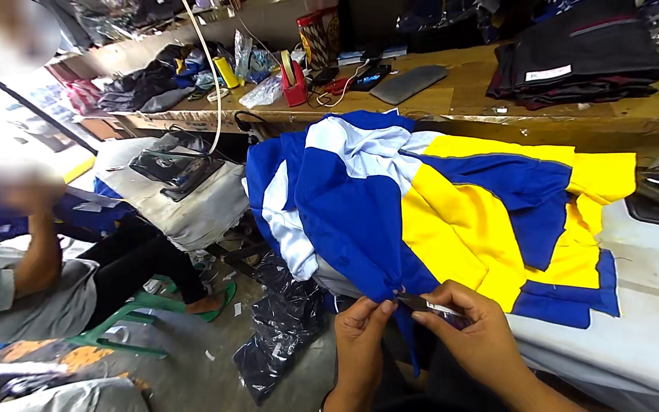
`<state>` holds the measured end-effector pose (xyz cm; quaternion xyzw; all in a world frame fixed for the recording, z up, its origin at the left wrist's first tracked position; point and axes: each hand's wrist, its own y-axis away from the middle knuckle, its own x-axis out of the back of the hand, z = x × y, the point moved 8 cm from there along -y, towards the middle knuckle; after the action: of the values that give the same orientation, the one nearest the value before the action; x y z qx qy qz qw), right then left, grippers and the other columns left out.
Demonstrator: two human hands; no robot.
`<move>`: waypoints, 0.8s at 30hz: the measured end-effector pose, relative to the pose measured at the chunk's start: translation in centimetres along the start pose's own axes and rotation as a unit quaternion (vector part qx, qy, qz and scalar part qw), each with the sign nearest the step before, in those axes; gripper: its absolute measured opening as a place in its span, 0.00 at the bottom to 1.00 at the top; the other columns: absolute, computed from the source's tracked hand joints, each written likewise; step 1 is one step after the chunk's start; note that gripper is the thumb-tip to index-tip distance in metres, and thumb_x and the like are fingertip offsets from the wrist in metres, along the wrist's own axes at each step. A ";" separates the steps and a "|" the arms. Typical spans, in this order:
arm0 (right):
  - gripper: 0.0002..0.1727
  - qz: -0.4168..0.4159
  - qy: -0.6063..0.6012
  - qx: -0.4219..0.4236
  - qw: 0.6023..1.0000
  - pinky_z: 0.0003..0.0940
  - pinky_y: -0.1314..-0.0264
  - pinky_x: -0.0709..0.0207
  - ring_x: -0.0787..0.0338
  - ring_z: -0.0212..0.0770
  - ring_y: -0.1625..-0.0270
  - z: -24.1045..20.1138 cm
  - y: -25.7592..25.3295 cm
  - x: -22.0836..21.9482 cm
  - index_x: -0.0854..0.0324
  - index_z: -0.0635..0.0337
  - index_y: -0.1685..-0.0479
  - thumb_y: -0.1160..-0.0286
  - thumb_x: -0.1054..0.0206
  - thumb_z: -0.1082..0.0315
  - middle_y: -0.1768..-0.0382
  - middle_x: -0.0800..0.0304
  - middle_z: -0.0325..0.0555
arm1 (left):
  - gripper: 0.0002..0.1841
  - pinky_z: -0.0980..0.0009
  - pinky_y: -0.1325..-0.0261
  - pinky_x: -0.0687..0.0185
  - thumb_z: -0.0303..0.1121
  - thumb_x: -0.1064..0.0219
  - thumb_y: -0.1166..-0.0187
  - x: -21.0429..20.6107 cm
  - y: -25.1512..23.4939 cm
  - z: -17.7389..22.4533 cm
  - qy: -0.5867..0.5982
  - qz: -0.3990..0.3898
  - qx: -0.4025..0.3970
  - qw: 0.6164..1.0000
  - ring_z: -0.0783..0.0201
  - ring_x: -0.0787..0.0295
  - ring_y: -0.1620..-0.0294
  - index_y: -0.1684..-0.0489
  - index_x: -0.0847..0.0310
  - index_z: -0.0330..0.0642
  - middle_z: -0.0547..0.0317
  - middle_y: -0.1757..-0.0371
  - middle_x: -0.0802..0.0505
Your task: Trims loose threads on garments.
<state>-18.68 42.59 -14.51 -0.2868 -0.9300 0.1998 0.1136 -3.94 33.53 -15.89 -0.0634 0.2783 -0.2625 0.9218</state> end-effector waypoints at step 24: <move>0.09 0.002 -0.133 -0.039 0.990 0.10 0.72 0.26 0.20 0.17 0.73 -0.3 -0.9 -0.2 0.20 0.55 0.51 0.22 0.29 0.63 0.65 0.11 0.29 | 0.08 0.64 0.34 0.12 0.30 0.30 0.20 0.0 0.3 -0.2 -0.019 -0.012 0.000 1.000 0.60 0.05 0.43 0.53 0.06 0.37 0.50 0.48 0.03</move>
<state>-18.88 41.90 -13.86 -0.2638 -0.9435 0.1994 -0.0227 -3.91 33.84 -16.14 -0.0720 0.2604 -0.2721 0.9236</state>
